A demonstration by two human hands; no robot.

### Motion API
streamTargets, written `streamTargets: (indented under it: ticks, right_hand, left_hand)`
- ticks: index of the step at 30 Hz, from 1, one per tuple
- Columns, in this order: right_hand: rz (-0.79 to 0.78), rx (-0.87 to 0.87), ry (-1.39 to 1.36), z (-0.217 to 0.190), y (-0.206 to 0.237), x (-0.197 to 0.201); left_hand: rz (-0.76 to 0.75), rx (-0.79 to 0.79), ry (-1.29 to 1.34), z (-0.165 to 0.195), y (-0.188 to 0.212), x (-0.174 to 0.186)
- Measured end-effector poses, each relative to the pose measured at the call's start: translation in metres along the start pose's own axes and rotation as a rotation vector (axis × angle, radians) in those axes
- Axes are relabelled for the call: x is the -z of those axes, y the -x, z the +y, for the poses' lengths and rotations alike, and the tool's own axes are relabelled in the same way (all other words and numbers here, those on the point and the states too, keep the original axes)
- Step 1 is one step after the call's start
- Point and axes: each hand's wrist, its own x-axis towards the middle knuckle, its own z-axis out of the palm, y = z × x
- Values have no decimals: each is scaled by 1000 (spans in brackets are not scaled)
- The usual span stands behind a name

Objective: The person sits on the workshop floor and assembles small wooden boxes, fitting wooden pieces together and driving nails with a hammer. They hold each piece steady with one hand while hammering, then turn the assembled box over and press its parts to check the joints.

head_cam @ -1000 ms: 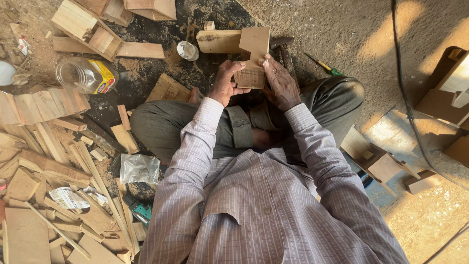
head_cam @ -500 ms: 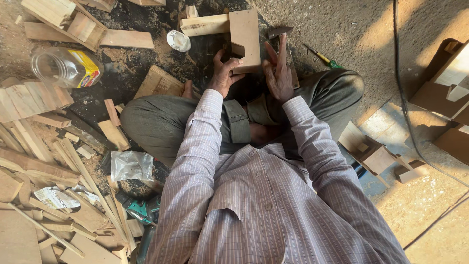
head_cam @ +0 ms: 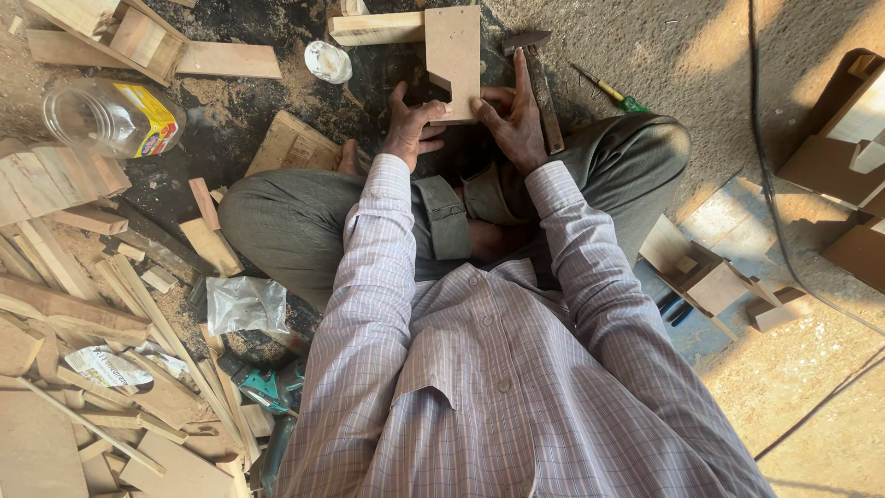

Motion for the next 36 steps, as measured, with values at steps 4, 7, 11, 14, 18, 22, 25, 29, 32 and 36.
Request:
streamTargets:
  ticks: [4, 7, 11, 14, 18, 22, 25, 29, 32, 36]
  right_hand:
    - [-16, -3, -76, -5, 1, 1]
    - [10, -59, 2, -3, 2, 1]
    - [-20, -86, -7, 7, 3, 4]
    - [-41, 43, 7, 15, 10, 10]
    - [-75, 101, 206, 20, 20, 16]
    - [-61, 239, 349, 16, 16, 10]
    - [-81, 195, 369, 13, 12, 9]
    - [-82, 216, 327, 13, 10, 10]
    - [-95, 177, 336, 14, 11, 11]
    - [-92, 230, 329, 12, 9, 10]
  left_hand:
    - [-3, 1, -110, 1, 1, 3]
    - [19, -3, -220, -3, -4, 7]
    - [175, -257, -598, -13, -6, 10]
    - [249, -700, -855, -22, 5, 10]
    - [118, -1040, -1225, -26, 22, 9]
    - [63, -1139, -1352, -20, 22, 3]
    - [35, -1161, -1385, -15, 18, 0]
    - [-22, -1170, -1342, -10, 16, -1]
    - [-37, -1153, -1326, -10, 16, -2]
    - [-19, -1178, -1328, -13, 15, -4]
